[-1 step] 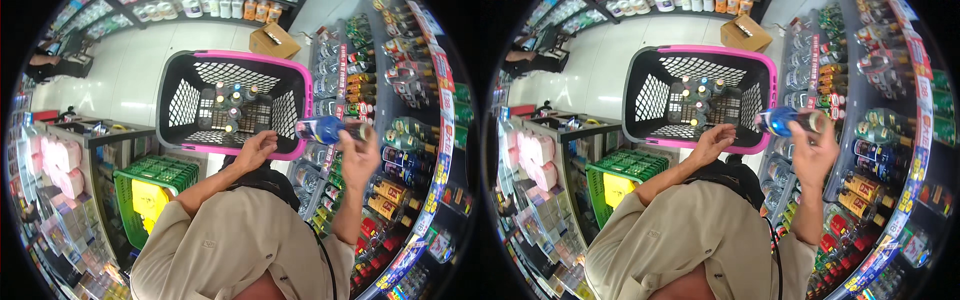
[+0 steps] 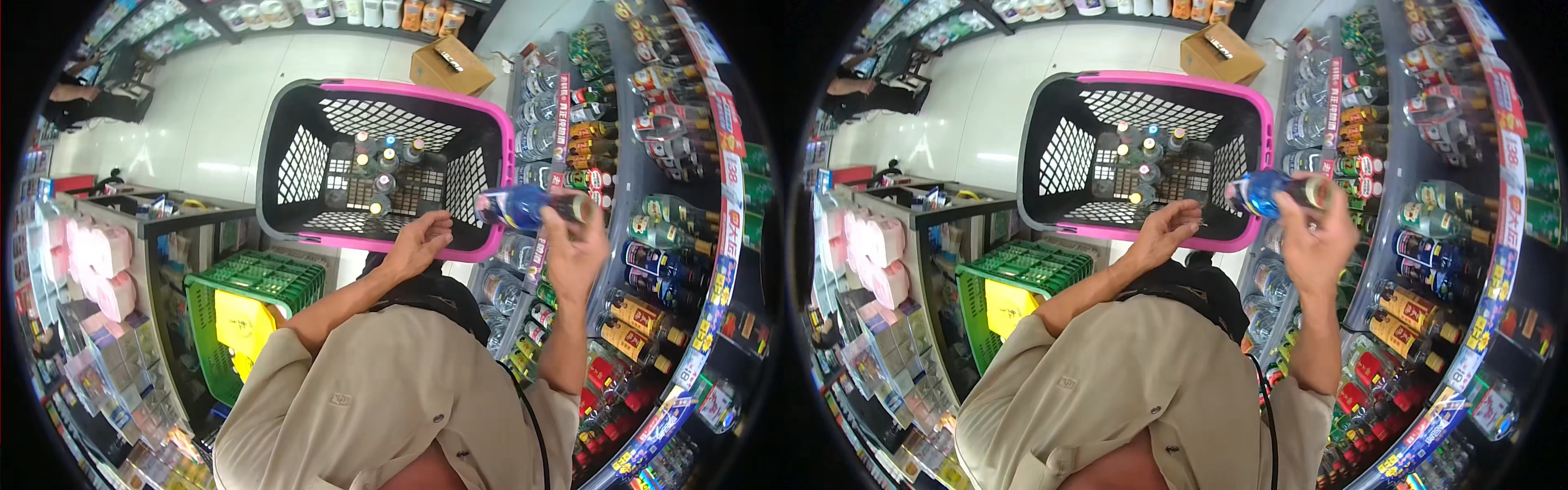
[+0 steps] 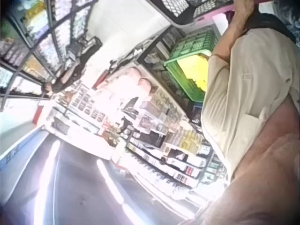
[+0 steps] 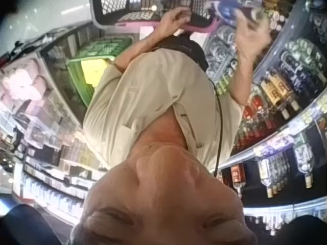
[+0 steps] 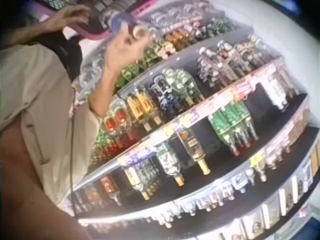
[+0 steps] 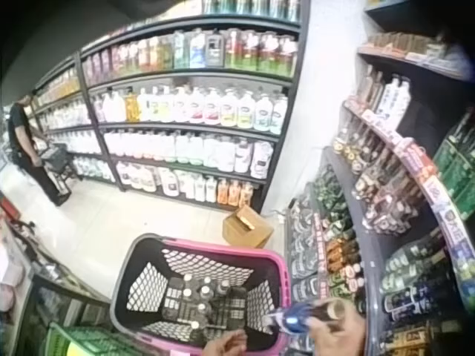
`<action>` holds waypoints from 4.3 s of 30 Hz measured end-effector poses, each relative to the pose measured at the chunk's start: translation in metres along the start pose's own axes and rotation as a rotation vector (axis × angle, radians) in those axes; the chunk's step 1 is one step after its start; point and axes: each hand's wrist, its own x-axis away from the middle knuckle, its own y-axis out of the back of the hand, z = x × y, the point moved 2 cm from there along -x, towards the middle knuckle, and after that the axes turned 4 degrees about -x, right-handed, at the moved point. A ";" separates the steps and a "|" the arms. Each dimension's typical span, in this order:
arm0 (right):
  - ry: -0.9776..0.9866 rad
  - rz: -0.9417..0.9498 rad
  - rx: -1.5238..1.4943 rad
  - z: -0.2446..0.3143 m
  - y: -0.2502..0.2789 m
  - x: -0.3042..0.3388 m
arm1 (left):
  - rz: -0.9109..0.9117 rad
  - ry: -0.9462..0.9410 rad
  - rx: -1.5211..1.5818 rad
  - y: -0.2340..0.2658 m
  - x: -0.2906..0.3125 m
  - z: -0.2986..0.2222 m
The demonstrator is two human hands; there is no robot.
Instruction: Picking various glass bottles of beverages and condiments from supermarket shelves and placing them into a shopping basket.
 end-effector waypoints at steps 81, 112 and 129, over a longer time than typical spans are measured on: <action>-0.192 0.384 0.032 -0.155 -0.114 -0.002 | -0.019 0.681 0.498 0.086 -0.133 0.171; -0.526 -0.987 0.525 -0.109 0.318 0.146 | 0.218 0.219 0.121 -0.068 -0.038 0.031; -0.277 -1.117 0.609 -0.067 0.279 0.191 | 0.350 0.156 -0.021 -0.123 -0.024 0.012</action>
